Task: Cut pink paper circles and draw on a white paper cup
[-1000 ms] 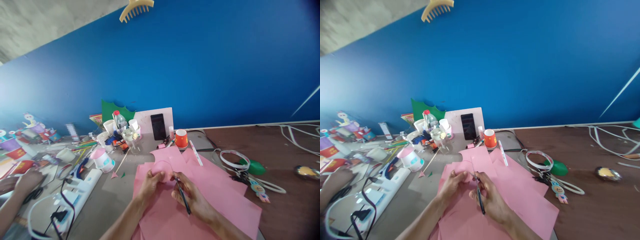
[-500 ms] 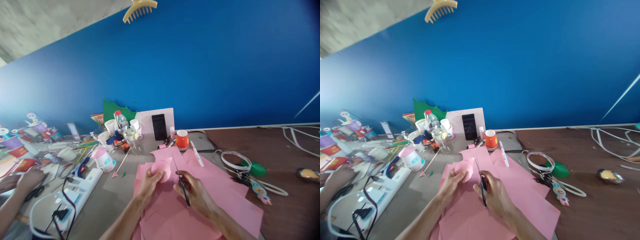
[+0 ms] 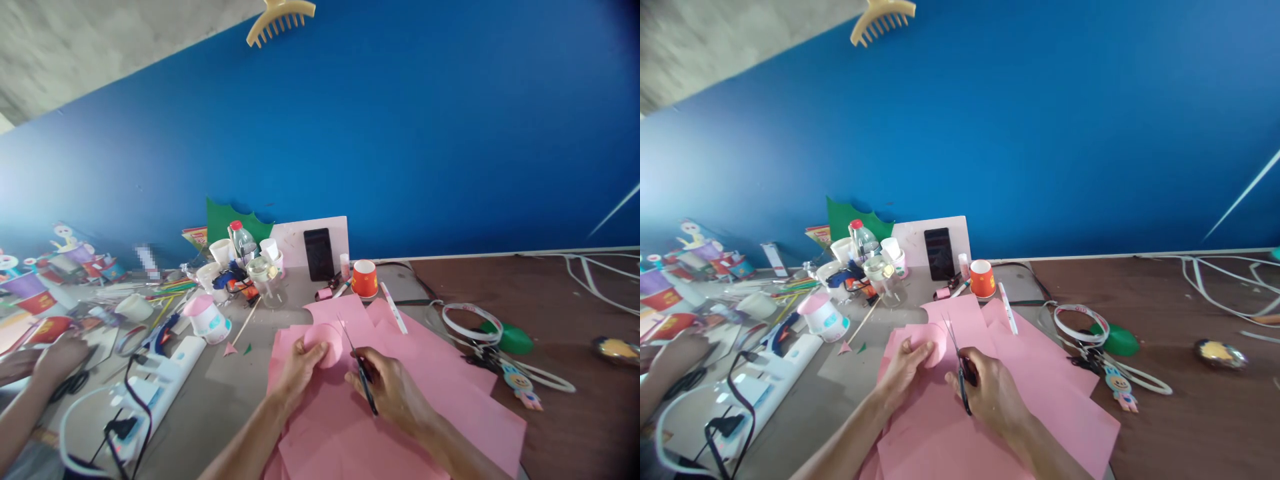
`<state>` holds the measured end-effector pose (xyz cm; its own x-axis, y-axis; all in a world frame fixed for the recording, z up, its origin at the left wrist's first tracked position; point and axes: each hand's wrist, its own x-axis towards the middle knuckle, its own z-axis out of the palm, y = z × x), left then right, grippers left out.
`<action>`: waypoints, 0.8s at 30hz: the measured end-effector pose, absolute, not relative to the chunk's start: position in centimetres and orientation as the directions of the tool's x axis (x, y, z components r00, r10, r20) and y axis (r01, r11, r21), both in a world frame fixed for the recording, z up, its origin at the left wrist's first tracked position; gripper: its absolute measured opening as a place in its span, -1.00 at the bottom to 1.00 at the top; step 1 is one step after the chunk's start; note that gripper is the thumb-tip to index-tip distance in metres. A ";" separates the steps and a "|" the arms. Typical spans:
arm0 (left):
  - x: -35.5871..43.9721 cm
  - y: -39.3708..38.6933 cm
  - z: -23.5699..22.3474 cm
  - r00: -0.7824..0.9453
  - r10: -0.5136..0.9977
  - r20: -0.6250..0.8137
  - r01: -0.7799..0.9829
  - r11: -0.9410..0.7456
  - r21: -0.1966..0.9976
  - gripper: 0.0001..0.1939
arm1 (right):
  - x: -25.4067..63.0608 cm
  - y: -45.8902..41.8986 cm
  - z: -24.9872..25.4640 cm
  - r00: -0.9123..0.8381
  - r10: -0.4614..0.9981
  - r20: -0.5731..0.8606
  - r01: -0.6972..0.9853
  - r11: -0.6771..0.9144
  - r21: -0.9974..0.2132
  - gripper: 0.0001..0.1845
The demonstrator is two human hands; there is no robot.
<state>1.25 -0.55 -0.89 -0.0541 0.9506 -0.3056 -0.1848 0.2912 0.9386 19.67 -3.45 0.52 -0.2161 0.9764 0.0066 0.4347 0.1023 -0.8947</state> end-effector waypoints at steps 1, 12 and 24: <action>1.3 -0.6 -0.8 -0.064 0.947 -0.315 -0.177 0.300 0.938 -0.57 | 19.7 -3.5 0.6 -0.215 0.977 0.005 0.441 0.102 -0.892 -0.72; 1.0 -0.5 -1.2 -0.141 0.945 -0.294 -0.010 0.296 0.955 -0.56 | 19.6 -3.6 0.7 -0.239 0.971 -0.009 0.466 0.107 -0.878 -0.80; 1.6 -0.8 0.2 -0.086 0.970 -0.228 -0.014 0.227 0.974 -0.73 | 19.5 -3.7 0.8 -0.235 0.972 0.001 0.471 0.115 -0.875 -0.80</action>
